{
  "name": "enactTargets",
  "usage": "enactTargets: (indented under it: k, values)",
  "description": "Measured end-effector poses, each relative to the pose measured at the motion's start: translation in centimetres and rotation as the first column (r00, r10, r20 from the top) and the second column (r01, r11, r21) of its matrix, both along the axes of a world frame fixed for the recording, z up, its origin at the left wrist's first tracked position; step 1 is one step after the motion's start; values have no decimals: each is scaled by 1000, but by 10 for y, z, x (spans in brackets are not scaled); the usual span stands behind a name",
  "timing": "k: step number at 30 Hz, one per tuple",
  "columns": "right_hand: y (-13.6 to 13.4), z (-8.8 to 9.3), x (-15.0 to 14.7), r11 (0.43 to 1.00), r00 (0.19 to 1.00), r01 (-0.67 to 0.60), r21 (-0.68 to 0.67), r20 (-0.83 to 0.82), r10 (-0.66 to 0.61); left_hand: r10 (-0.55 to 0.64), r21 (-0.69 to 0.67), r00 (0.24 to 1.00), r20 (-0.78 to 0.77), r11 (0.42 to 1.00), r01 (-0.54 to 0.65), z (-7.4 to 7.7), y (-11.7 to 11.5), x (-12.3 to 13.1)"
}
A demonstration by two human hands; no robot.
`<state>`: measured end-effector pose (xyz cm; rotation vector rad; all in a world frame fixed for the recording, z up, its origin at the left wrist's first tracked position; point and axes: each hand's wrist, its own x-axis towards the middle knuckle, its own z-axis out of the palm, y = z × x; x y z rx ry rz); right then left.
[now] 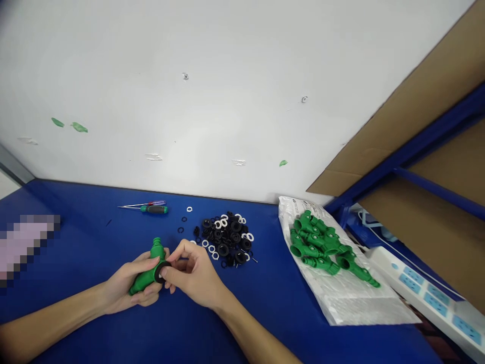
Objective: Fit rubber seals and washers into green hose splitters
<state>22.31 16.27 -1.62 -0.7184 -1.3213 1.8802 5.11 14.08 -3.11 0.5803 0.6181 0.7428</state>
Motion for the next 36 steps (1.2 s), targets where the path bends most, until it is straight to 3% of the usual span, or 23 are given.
enactTargets:
  k: [9, 13, 15, 16, 19, 23, 26, 29, 34, 36]
  values:
    - [3, -4, 0, 999, 999, -31, -43, 9, 32, -6, 25, 1000, -11, 1000, 6, 1, -1, 0]
    - [10, 4, 9, 993, 987, -93, 67, 137, 83, -23, 37, 1000, -4, 999, 23, 2, -2, 1]
    - [17, 11, 17, 975, 963, -63, 211, 270, 3, -36, 41, 999, 4, 999, 36, 2, -1, 1]
    - [23, 14, 20, 948, 932, -25, 318, 350, -93, -43, 40, 999, 9, 998, 43, 2, -1, 1]
    - [45, 20, 24, 796, 773, 20, 605, 495, -397, -63, 24, 998, 23, 998, 62, 1, 0, -1]
    - [83, 22, 13, 695, 699, -62, 716, 528, -482, -61, 15, 998, 20, 998, 60, 0, 1, 0]
    - [101, 23, -1, 657, 689, -167, 736, 563, -456, -18, 38, 1000, 6, 999, 17, 2, 0, 3]
    - [98, 27, -6, 638, 703, -239, 732, 584, -406, 81, 96, 996, -25, 992, -78, 4, 2, 7]
    - [55, 35, 10, 676, 805, -265, 688, 544, -238, 344, 171, 922, -176, 933, -316, 9, 6, 7]
    - [36, 31, 16, 637, 841, -297, 711, 511, -178, 412, 161, 884, -221, 909, -384, 10, 6, 6]
